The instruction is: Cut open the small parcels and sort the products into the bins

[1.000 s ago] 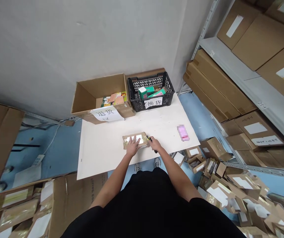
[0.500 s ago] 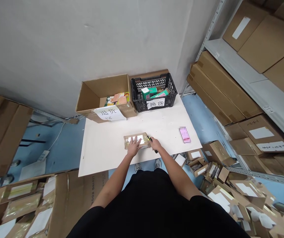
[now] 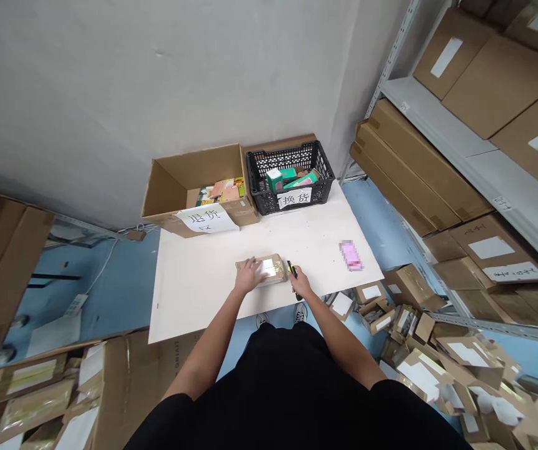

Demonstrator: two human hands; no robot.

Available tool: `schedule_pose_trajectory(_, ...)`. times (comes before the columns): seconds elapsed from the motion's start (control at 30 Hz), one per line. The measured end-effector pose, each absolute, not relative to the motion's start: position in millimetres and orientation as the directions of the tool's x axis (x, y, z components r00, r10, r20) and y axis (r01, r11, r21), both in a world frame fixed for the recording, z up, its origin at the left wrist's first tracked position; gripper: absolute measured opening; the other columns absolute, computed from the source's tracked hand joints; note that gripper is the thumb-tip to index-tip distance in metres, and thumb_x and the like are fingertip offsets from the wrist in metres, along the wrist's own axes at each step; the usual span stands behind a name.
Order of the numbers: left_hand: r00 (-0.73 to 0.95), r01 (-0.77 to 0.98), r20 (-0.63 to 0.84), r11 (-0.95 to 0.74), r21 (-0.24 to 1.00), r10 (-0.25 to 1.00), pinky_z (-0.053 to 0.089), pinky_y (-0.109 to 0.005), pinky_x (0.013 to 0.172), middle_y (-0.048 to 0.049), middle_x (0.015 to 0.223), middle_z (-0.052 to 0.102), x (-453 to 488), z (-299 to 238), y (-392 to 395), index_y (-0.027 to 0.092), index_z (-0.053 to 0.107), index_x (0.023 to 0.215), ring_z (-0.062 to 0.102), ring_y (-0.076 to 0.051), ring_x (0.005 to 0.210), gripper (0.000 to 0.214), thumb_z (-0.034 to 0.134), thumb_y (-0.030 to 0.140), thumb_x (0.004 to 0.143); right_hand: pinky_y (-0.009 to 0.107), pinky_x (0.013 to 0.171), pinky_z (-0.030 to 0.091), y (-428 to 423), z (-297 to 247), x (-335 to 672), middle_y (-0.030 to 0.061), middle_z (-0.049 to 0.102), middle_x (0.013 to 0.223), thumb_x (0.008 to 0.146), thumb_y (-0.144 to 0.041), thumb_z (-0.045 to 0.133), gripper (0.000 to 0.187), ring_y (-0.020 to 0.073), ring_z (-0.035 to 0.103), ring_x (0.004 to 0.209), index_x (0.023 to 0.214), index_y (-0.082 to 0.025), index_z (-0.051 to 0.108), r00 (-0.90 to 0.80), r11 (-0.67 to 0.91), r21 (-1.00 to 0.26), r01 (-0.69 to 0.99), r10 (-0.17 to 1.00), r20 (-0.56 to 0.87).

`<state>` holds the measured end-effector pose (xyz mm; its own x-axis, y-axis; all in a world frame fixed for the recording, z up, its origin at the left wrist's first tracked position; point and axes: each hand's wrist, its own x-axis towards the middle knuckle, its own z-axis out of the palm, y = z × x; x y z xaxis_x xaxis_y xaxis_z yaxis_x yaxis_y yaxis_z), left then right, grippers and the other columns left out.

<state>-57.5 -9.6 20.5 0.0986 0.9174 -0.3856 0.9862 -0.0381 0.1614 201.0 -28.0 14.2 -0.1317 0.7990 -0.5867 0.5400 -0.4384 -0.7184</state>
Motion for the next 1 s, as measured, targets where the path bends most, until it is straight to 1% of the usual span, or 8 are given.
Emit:
schedule_pose_trajectory(0.1, 0.052, 0.994, -0.426, -0.008, 0.105, 0.903, 0.028, -0.058, 0.126, -0.0109, 0.175, 0.031, -80, 24, -6, 0.032, 0.032, 0.168, 0.021, -0.036, 0.162, 0.067, 0.04, 0.055, 0.105, 0.025, 0.069, 0.056, -29, 9, 169, 0.0027, 0.074, 0.102, 0.101, -0.05, 0.057, 0.053, 0.0199, 0.075, 0.082, 0.145, -0.025, 0.041, -0.073, -0.387, -0.64, 0.664, 0.818, -0.57)
schedule_pose_trajectory(0.2, -0.042, 0.996, -0.471, 0.073, 0.047, 0.881, 0.028, -0.06, 0.124, -0.0187, 0.165, 0.045, -91, 21, -19, 0.025, 0.021, 0.171, 0.038, -0.037, 0.153, 0.072, 0.035, 0.054, 0.106, 0.029, 0.081, 0.055, -10, 6, 135, 0.0098, 0.074, 0.12, 0.099, -0.052, 0.063, 0.062, 0.0261, 0.074, 0.108, 0.149, -0.024, 0.039, 0.05, -0.367, -0.538, 0.759, 0.857, -0.514)
schedule_pose_trajectory(0.33, -0.153, 0.976, -0.566, 0.214, 0.043, 0.81, 0.046, -0.054, 0.108, -0.0284, 0.15, 0.057, -94, 14, -51, 0.008, 0.018, 0.17, 0.059, -0.038, 0.131, 0.079, 0.025, 0.055, 0.107, 0.032, 0.084, 0.055, 44, 11, 95, 0.0144, 0.074, 0.122, 0.098, -0.058, 0.062, 0.073, 0.0289, 0.073, 0.111, 0.154, -0.021, 0.034, 0.123, -0.383, -0.477, 0.791, 0.863, -0.49)
schedule_pose_trajectory(0.43, -0.024, 0.985, -0.583, 0.117, 0.123, 0.812, 0.051, -0.048, 0.102, -0.0245, 0.157, 0.053, -102, 17, -62, 0.012, 0.024, 0.169, 0.055, -0.037, 0.138, 0.073, 0.024, 0.052, 0.108, 0.031, 0.084, 0.054, 76, 22, 77, 0.0153, 0.075, 0.122, 0.098, -0.059, 0.062, 0.073, 0.028, 0.073, 0.11, 0.153, -0.019, 0.036, 0.097, -0.372, -0.497, 0.784, 0.864, -0.495)
schedule_pose_trajectory(0.57, 0.192, 0.978, -0.426, -0.136, 0.159, 0.884, 0.043, -0.046, 0.114, -0.0158, 0.174, 0.032, -113, 26, -43, 0.022, 0.023, 0.17, 0.033, -0.033, 0.157, 0.073, 0.047, 0.031, 0.102, 0.033, 0.089, 0.054, 62, 32, 84, 0.0165, 0.073, 0.127, 0.1, -0.061, 0.055, 0.074, 0.0287, 0.072, 0.116, 0.156, -0.018, 0.032, 0.13, -0.405, -0.536, 0.74, 0.869, -0.477)
schedule_pose_trajectory(0.67, 0.534, 0.845, -0.393, -0.462, 0.268, 0.749, 0.031, -0.046, 0.125, -0.0063, 0.178, 0.022, -110, 24, -18, 0.031, 0.028, 0.169, 0.016, -0.03, 0.165, 0.088, 0.062, 0.017, 0.089, 0.035, 0.093, 0.054, 11, 27, 101, 0.0176, 0.072, 0.128, 0.098, -0.063, 0.057, 0.08, 0.0309, 0.071, 0.12, 0.157, -0.017, 0.03, 0.17, -0.439, -0.506, 0.742, 0.854, -0.492)
schedule_pose_trajectory(0.77, 0.678, 0.734, -0.392, -0.596, 0.324, 0.622, 0.024, -0.049, 0.129, -0.0032, 0.178, 0.025, -103, 15, -5, 0.036, 0.038, 0.165, 0.017, -0.031, 0.165, 0.088, 0.069, 0.015, 0.084, 0.038, 0.094, 0.054, -35, 13, 111, 0.0184, 0.072, 0.127, 0.095, -0.058, 0.065, 0.081, 0.0328, 0.071, 0.121, 0.156, -0.016, 0.033, 0.159, -0.444, -0.437, 0.782, 0.82, -0.549)
schedule_pose_trajectory(1.0, 0.293, 0.956, -0.451, -0.243, 0.167, 0.843, 0.036, -0.06, 0.12, -0.016, 0.177, 0.022, -110, -4, -37, 0.025, 0.038, 0.166, 0.033, -0.043, 0.156, 0.08, 0.068, 0.041, 0.094, 0.036, 0.092, 0.054, 8, 7, 72, 0.018, 0.074, 0.125, 0.085, -0.051, 0.082, 0.092, 0.0334, 0.072, 0.117, 0.156, -0.018, 0.034, 0.202, -0.424, -0.419, 0.803, 0.855, -0.477)
